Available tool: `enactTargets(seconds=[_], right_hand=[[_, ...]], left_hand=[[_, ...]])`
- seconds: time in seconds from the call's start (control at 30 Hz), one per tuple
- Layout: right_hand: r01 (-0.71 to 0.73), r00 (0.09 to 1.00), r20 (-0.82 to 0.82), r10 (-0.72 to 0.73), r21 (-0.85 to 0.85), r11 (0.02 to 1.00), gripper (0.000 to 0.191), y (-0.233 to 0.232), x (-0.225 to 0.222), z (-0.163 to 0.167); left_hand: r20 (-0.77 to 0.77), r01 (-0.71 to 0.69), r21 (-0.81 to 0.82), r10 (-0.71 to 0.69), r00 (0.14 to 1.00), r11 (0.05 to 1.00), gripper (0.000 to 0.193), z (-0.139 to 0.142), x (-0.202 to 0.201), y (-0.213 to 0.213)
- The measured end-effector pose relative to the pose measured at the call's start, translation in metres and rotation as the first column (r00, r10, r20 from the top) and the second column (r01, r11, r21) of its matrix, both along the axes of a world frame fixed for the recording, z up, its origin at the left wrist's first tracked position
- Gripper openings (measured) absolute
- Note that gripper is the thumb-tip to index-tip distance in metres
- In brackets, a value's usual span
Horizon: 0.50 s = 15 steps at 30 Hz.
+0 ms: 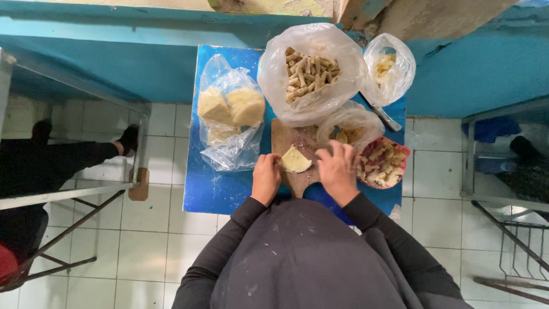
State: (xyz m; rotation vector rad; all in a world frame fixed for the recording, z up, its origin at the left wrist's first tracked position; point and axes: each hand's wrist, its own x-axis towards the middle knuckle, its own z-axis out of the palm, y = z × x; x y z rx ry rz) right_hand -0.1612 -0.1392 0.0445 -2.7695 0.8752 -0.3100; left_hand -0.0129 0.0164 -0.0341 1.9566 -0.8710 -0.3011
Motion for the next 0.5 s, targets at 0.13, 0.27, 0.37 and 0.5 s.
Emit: enactTargets(seconds=[0.13,0.27,0.37,0.5], right_hand=[[0.088,0.990,-0.104,-0.099,-0.107,0.990,0.033,-0.024,-0.018,0.014],[0.025,0.974,-0.208,-0.085,-0.275,0.961,0.020,-0.035,-0.023,0.001],[0.034,0.977,-0.191,-0.098,-0.314,0.949,0.014,-0.038,-0.025,-0.006],[0.095,0.994,-0.024,-0.104,-0.248,0.964,0.021,-0.044,-0.026,-0.002]], left_hand=[[-0.007,0.000,0.063,0.000,1.000,0.998,0.019,0.004,-0.001,-0.002],[0.038,0.015,0.075,-0.018,0.999,0.997,0.016,0.004,0.001,-0.007],[-0.002,0.016,0.086,-0.016,1.000,0.996,0.018,0.004,0.001,-0.007],[0.016,0.028,0.099,-0.030,0.999,0.995,0.017,0.008,0.000,-0.006]])
